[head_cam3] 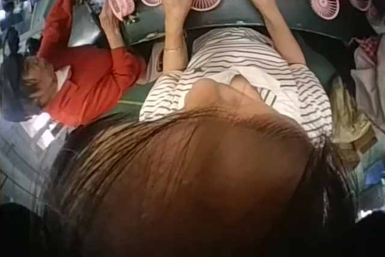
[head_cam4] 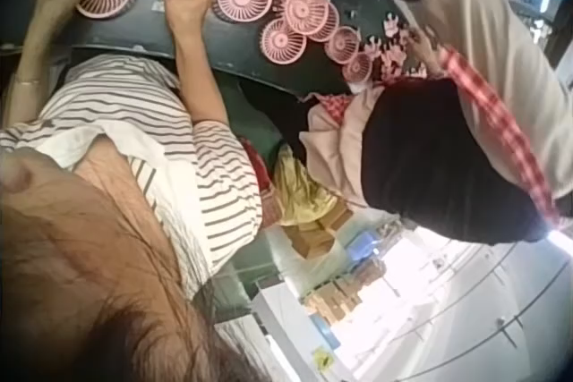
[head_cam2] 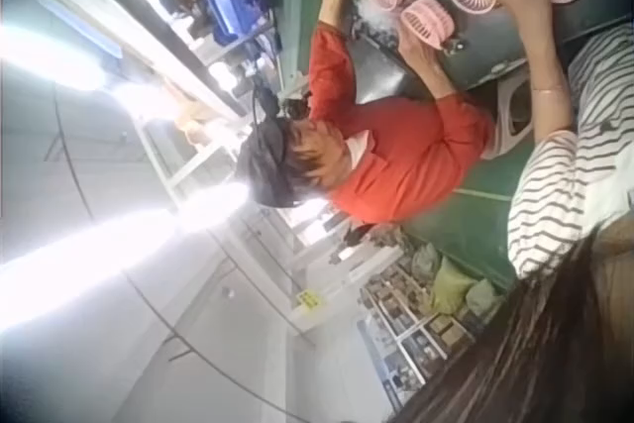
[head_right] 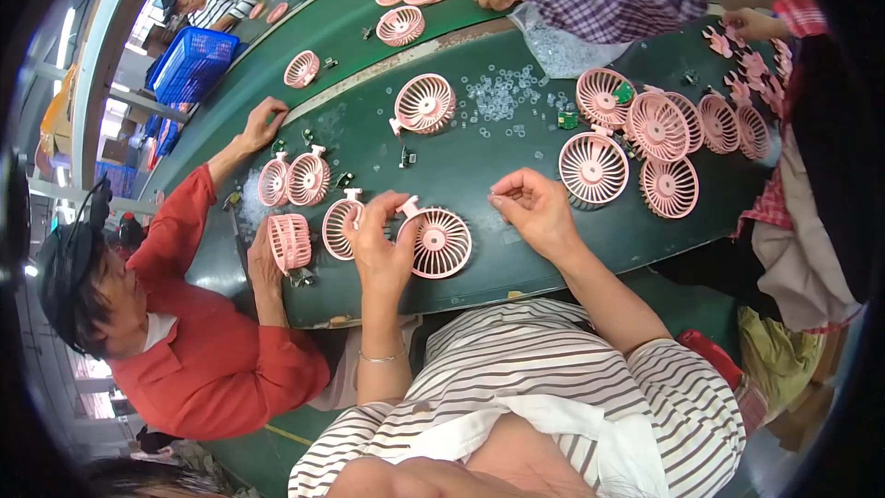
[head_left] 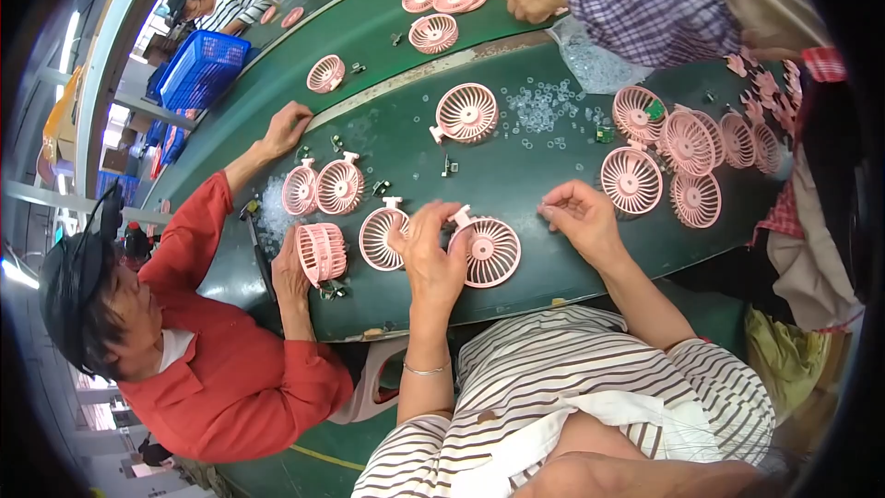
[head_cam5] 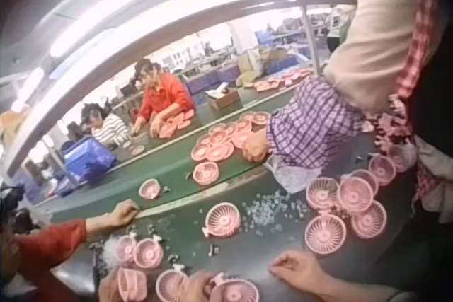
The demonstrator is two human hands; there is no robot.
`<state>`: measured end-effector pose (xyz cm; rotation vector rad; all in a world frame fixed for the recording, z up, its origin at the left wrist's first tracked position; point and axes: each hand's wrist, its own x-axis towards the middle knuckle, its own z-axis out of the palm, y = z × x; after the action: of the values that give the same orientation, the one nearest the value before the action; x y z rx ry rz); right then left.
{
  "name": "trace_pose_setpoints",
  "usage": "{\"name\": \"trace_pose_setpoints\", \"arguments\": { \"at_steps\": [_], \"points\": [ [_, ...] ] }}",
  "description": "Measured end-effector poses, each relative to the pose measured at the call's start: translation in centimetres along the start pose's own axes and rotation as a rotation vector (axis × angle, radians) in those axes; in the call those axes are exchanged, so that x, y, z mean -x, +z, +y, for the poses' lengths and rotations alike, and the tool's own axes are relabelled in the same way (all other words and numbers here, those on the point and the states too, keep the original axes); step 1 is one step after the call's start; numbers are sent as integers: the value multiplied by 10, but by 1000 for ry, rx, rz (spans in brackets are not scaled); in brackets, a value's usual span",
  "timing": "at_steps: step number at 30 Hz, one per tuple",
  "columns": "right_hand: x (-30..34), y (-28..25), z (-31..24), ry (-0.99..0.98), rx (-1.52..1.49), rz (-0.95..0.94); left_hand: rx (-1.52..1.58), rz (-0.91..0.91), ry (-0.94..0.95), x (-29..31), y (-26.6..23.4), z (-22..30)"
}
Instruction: The person assembles portable fans by hand along a conveyor belt, fitting circuit boards and plastic components into the fan casings and placing the assembled pieces onto the table.
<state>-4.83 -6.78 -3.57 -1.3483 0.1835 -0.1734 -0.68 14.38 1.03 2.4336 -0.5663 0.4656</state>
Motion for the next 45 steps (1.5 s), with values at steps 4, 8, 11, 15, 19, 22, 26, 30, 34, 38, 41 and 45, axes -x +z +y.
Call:
{"name": "trace_pose_setpoints", "arguments": {
  "at_steps": [4,8,11,15,19,22,26,30,34,38,41,45],
  "points": [
    [1,5,-11,33,-103,-29,401,-54,-98,4,6,26],
    [4,13,-26,56,-181,-65,453,-80,-37,13,20,35],
    [6,13,-26,49,-188,-49,474,-44,4,18,25,40],
    [9,14,-25,116,-201,-40,553,-25,-14,23,30,39],
    [13,21,-24,150,-214,-15,691,3,-68,29,36,40],
    [15,27,-17,135,-171,9,705,18,-103,30,37,40],
    [16,28,-20,199,-70,29,759,13,-202,36,44,35],
    [15,25,-13,127,-158,-24,833,13,-272,37,48,36],
    [16,26,-13,122,-148,-5,906,26,-267,39,53,30],
    [15,27,-13,109,-125,3,984,60,-309,37,51,34],
    [15,26,-13,107,-98,-4,905,-1,-319,36,46,34],
    [16,26,-12,100,-103,-8,841,8,-255,37,47,33]
  ]
}}
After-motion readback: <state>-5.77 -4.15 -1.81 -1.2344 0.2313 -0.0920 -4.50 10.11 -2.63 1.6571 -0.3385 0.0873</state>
